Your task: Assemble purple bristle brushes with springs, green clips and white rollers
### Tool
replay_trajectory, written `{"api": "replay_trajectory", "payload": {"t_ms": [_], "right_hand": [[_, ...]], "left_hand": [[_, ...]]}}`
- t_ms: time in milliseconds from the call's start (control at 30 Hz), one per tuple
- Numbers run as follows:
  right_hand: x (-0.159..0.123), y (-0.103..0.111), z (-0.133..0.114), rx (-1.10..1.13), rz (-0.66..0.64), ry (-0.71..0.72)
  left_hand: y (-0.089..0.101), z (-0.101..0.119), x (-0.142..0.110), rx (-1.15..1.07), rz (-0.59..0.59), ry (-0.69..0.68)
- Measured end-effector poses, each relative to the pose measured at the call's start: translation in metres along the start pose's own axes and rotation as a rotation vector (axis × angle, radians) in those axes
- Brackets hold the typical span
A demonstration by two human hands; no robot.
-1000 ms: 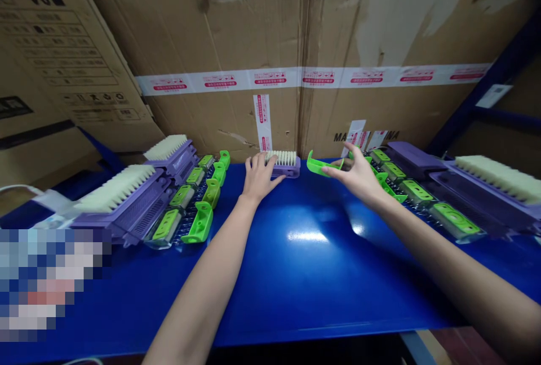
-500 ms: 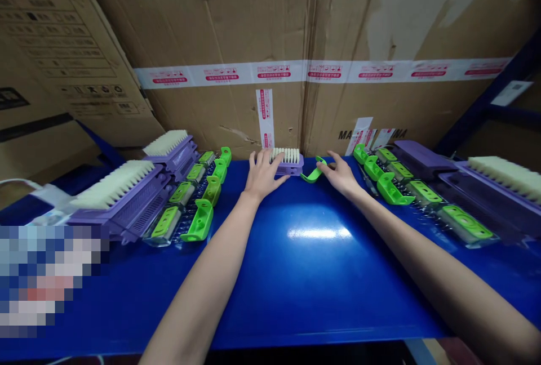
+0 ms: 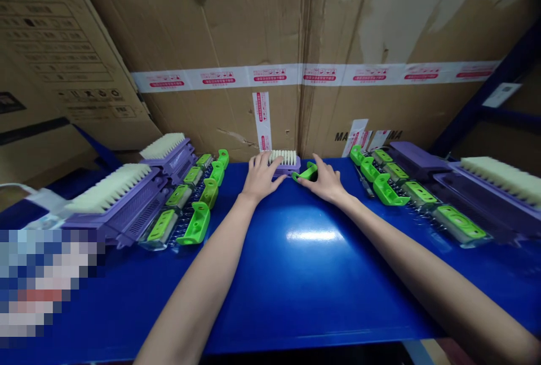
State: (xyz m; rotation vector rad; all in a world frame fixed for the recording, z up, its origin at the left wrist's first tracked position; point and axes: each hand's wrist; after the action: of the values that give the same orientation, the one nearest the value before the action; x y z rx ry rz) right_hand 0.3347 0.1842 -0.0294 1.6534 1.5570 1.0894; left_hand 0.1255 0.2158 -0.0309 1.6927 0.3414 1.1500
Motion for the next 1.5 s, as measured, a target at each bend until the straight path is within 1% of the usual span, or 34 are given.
{"api": "replay_trajectory", "payload": {"t_ms": [133, 233, 433, 600, 667, 733, 867, 967, 1033, 1233, 1400, 1500], "right_hand": [[0.006, 0.002, -0.002, 0.009, -0.056, 0.049], [0.011, 0.0, -0.003, 0.032, -0.08, 0.105], [0.014, -0.007, 0.002, 0.155, -0.036, 0.194], [0.013, -0.008, 0.005, 0.242, -0.026, 0.246], [0.012, -0.009, 0.005, 0.255, 0.0, 0.287], [0.011, -0.01, 0.005, 0.222, 0.047, 0.349], [0.004, -0.007, 0.003, 0.013, 0.143, 0.509], [-0.001, -0.002, 0.001, -0.102, 0.189, 0.639], [-0.003, 0.001, 0.001, -0.139, 0.2, 0.693], [-0.005, 0.006, 0.005, -0.163, 0.189, 0.749], [-0.006, 0.009, 0.004, -0.229, 0.211, 0.785], [-0.006, 0.01, 0.004, -0.245, 0.214, 0.805]], "left_hand": [[0.0, 0.0, 0.0, -0.061, 0.0, -0.043], [0.0, 0.0, 0.001, -0.082, 0.004, -0.064], [0.004, 0.004, 0.001, -0.065, -0.032, -0.121], [0.007, 0.008, -0.001, -0.027, -0.034, -0.18], [0.008, 0.009, -0.001, -0.023, -0.028, -0.189], [0.01, 0.01, -0.002, -0.001, -0.007, -0.188], [0.013, 0.013, -0.001, 0.075, 0.032, -0.219], [0.015, 0.014, 0.001, 0.105, 0.028, -0.271], [0.014, 0.015, 0.002, 0.122, 0.022, -0.292], [0.012, 0.015, 0.004, 0.112, 0.021, -0.282], [0.016, 0.017, 0.003, 0.116, 0.053, -0.282], [0.018, 0.018, 0.002, 0.105, 0.033, -0.254]]}}
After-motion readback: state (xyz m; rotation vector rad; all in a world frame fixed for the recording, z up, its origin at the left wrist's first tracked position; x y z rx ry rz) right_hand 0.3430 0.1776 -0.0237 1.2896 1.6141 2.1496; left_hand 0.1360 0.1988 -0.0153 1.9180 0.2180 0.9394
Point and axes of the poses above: each hand's wrist, its own x-axis towards the middle knuckle, its own y-axis out of the back of the hand, z = x × y, and after that the axes turned 7 degrees about -z, right-handed
